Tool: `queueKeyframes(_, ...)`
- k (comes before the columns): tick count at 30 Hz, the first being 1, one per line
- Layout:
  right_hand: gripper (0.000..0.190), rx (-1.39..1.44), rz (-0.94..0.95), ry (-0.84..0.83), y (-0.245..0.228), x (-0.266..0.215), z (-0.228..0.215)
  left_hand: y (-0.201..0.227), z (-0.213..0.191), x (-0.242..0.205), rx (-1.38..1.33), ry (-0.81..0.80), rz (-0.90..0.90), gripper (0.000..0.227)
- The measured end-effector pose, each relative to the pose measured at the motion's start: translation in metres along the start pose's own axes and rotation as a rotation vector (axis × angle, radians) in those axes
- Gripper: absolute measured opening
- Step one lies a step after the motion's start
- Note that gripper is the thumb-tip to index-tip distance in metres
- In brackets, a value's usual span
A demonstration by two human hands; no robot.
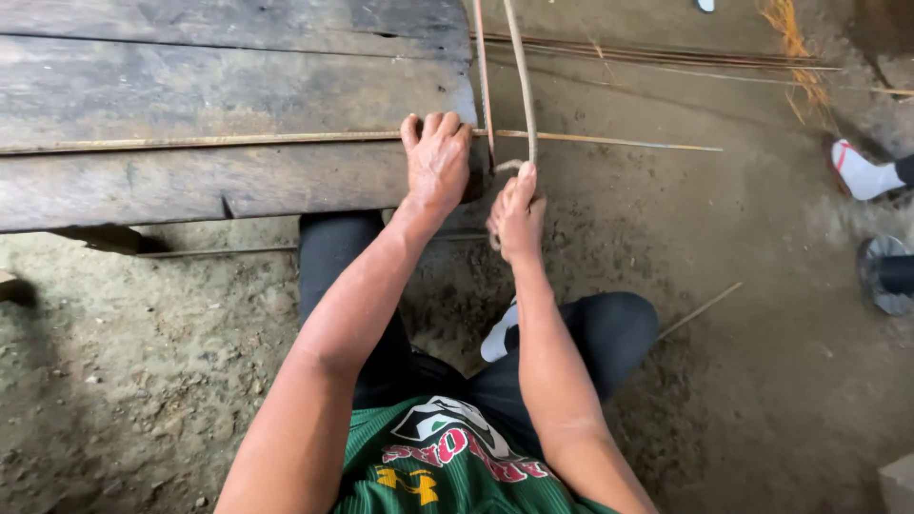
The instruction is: Sawing a thin metal rod with a manual hacksaw on a wooden workbench
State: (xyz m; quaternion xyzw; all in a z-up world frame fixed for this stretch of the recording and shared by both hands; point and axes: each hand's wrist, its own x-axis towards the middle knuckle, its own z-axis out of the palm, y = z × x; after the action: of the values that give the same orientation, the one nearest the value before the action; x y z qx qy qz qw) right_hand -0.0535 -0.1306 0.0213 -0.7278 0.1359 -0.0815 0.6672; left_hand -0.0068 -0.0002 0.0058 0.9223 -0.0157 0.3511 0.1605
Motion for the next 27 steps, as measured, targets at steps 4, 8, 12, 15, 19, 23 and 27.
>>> queueKeyframes(4, 0.078, 0.563, 0.209, -0.583, 0.117, -0.048, -0.113, -0.006, 0.011, 0.0, -0.038, -0.005, 0.007, 0.008)
queueKeyframes(8, 0.06, 0.533, 0.281, -0.299, 0.115, -0.148, -0.158, -0.008, 0.007, 0.003, -0.052, -0.03, 0.017, 0.008)
queueKeyframes(12, 0.05, 0.785, 0.569, -0.304, 0.128, -0.062, -0.137, -0.007, 0.004, 0.003, -0.03, -0.092, 0.015, 0.011)
queueKeyframes(15, 0.051, 0.485, 0.404, -0.14, 0.076, 0.012, -0.042, -0.006, 0.003, 0.001, -0.041, -0.073, 0.018, 0.01)
queueKeyframes(19, 0.061, 0.028, 0.164, 0.174, 0.048, 0.035, -0.026, -0.005, 0.006, 0.004, -0.049, -0.076, 0.029, 0.011)
queueKeyframes(23, 0.041, 1.017, 0.501, -0.523, 0.163, -0.068, -0.158, -0.011, 0.011, -0.004, -0.072, -0.098, 0.043, 0.009)
queueKeyframes(27, 0.052, 0.279, 0.33, -0.243, 0.12, -0.17, -0.184, -0.011, 0.008, -0.001, -0.086, -0.07, 0.047, 0.007)
